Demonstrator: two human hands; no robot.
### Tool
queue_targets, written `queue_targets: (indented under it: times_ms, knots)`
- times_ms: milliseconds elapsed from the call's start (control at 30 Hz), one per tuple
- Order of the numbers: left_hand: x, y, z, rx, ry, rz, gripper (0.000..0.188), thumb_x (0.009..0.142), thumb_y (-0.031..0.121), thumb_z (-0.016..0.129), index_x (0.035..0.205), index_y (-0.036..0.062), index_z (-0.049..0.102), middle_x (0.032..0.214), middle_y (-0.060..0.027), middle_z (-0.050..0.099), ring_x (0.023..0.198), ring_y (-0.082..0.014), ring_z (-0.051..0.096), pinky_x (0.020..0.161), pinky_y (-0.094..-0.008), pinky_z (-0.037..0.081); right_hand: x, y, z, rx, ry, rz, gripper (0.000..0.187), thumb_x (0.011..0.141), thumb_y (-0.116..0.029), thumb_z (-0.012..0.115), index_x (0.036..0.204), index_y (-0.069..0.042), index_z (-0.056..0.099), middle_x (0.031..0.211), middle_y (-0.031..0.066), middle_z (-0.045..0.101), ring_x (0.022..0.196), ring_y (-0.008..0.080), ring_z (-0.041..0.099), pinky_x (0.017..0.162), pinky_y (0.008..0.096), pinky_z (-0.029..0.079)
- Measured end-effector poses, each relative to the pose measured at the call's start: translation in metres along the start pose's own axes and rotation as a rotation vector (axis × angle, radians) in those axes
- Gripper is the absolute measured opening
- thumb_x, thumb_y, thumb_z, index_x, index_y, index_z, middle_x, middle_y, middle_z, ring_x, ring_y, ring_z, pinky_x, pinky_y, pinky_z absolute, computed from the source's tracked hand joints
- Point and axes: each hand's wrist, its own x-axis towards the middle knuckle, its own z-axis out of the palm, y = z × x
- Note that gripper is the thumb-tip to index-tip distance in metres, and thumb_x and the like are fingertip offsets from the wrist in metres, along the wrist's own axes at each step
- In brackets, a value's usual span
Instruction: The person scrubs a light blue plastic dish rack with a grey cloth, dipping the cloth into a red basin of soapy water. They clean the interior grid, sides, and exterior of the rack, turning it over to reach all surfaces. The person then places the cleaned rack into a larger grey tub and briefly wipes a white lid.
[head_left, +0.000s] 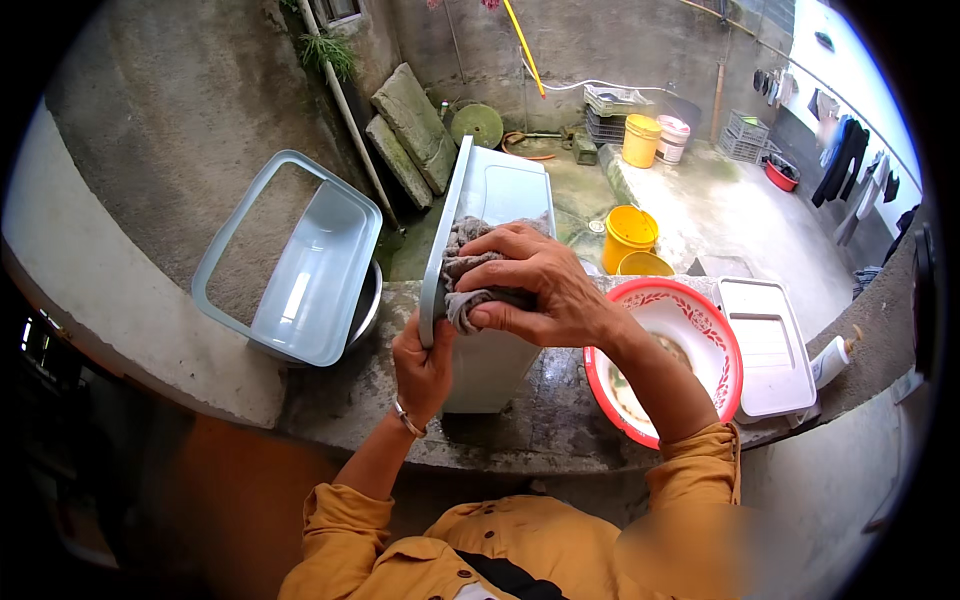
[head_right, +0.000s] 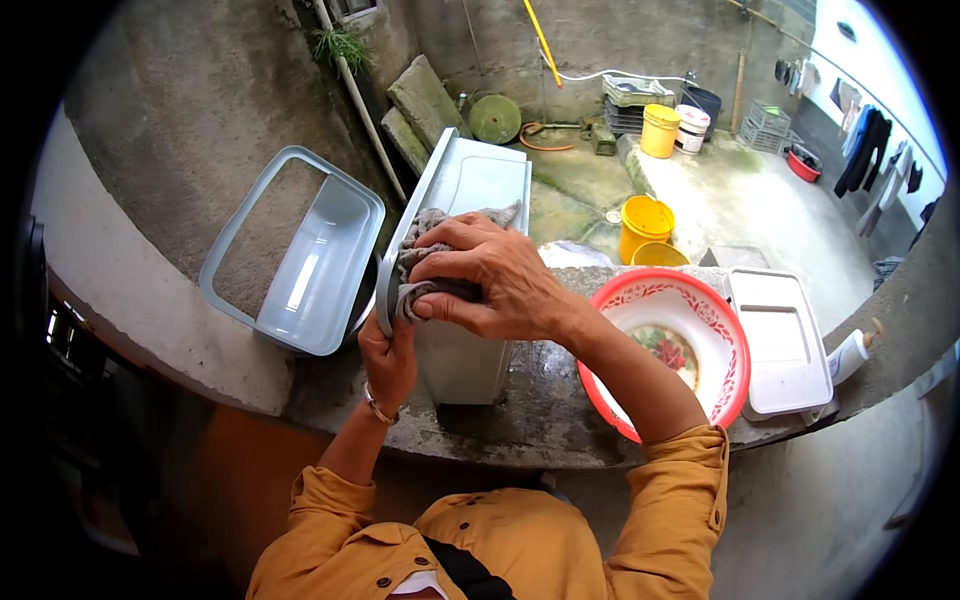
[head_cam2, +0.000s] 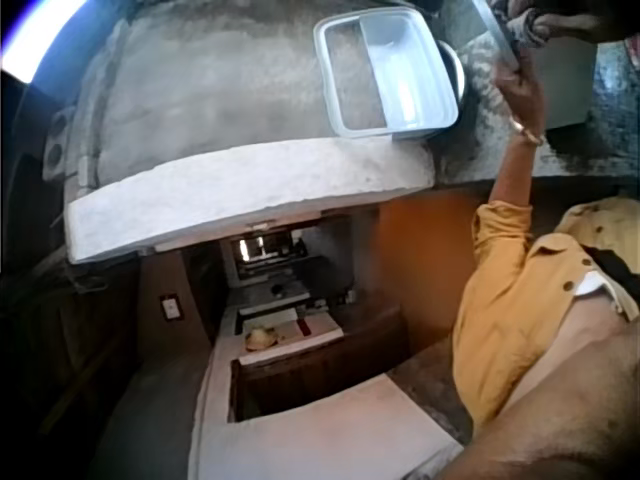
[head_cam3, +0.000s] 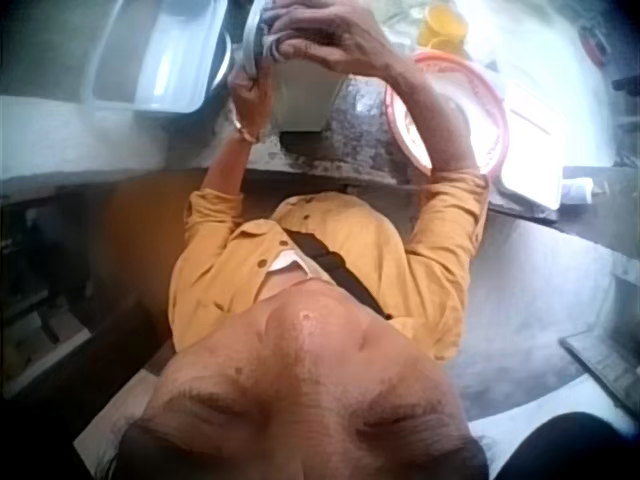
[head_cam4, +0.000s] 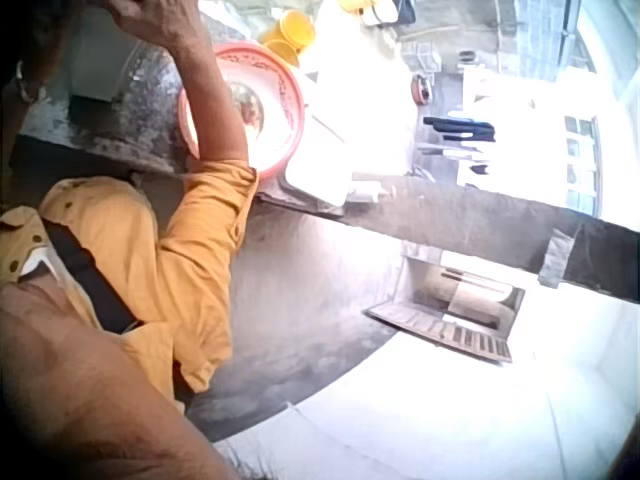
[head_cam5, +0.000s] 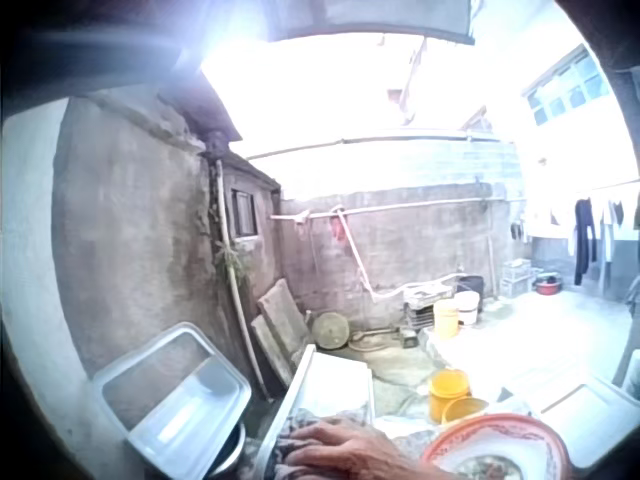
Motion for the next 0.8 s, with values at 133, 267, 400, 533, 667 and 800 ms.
queue_targets:
  times_ms: [133, 267, 400, 533, 667, 800]
  knots:
    - [0.002, -0.008, -0.010, -0.025, -0.096, -0.049, 0.030, 0.092, 0.031, 0.059, 0.089, 0.0015, 0.060, 0.062, 0.0048, 0.049, 0.057, -0.0026, 0.038, 0.050, -0.0213, 0.033, 0.017, 0.035, -0.005, 0.064, -0.034, 0.046, 0.030, 0.086, -0.035, 0.062, 0.100, -0.009, 0.066, 0.111, 0.0085, 0.060, 0.107, 0.0262, 0.054, 0.092, 0.0373, 0.040]
    - [0.001, -0.006, -0.009, 0.051, -0.101, -0.019, 0.031, 0.092, 0.032, 0.060, 0.087, 0.0016, 0.061, 0.061, 0.0056, 0.047, 0.057, -0.0028, 0.038, 0.049, -0.0217, 0.032, 0.046, 0.128, -0.008, -0.007, 0.079, 0.062, 0.031, 0.085, -0.035, 0.062, 0.100, -0.009, 0.068, 0.109, 0.0088, 0.061, 0.102, 0.0267, 0.057, 0.087, 0.0348, 0.044]
    - [0.002, -0.002, 0.001, 0.045, -0.034, -0.005, 0.032, 0.091, 0.034, 0.060, 0.087, 0.0019, 0.061, 0.059, 0.0062, 0.046, 0.057, -0.0033, 0.037, 0.049, -0.0224, 0.032, 0.060, 0.175, -0.018, -0.244, 0.290, 0.374, 0.031, 0.083, -0.037, 0.063, 0.099, -0.011, 0.070, 0.101, 0.0121, 0.063, 0.093, 0.0308, 0.060, 0.079, 0.0392, 0.047]
    - [-0.001, 0.001, -0.002, 0.104, -0.009, -0.033, 0.032, 0.091, 0.034, 0.061, 0.090, 0.0020, 0.061, 0.064, 0.0059, 0.049, 0.060, -0.0035, 0.039, 0.052, -0.0217, 0.033, 0.055, 0.135, -0.016, -0.094, 0.368, 0.283, 0.028, 0.083, -0.030, 0.064, 0.096, -0.007, 0.069, 0.095, 0.0156, 0.063, 0.087, 0.0324, 0.059, 0.077, 0.0406, 0.046]
    - [-0.009, 0.001, -0.004, 0.067, 0.006, -0.073, 0.028, 0.091, 0.030, 0.062, 0.094, 0.0027, 0.061, 0.068, 0.0057, 0.051, 0.064, -0.0037, 0.040, 0.056, -0.0212, 0.035, 0.038, 0.014, 0.005, 0.045, 0.285, -0.161, 0.023, 0.079, -0.019, 0.068, 0.097, -0.006, 0.064, 0.107, 0.0139, 0.058, 0.104, 0.0326, 0.052, 0.089, 0.0409, 0.041]
    - [-0.010, 0.000, 0.009, 0.068, 0.127, 0.066, 0.024, 0.090, 0.027, 0.063, 0.091, 0.0034, 0.060, 0.068, 0.0074, 0.050, 0.064, -0.0033, 0.040, 0.056, -0.0209, 0.034, 0.027, -0.010, 0.021, -0.037, 0.069, -0.257, 0.027, 0.081, -0.032, 0.066, 0.096, -0.010, 0.064, 0.111, 0.0087, 0.055, 0.110, 0.0326, 0.047, 0.089, 0.0427, 0.040]
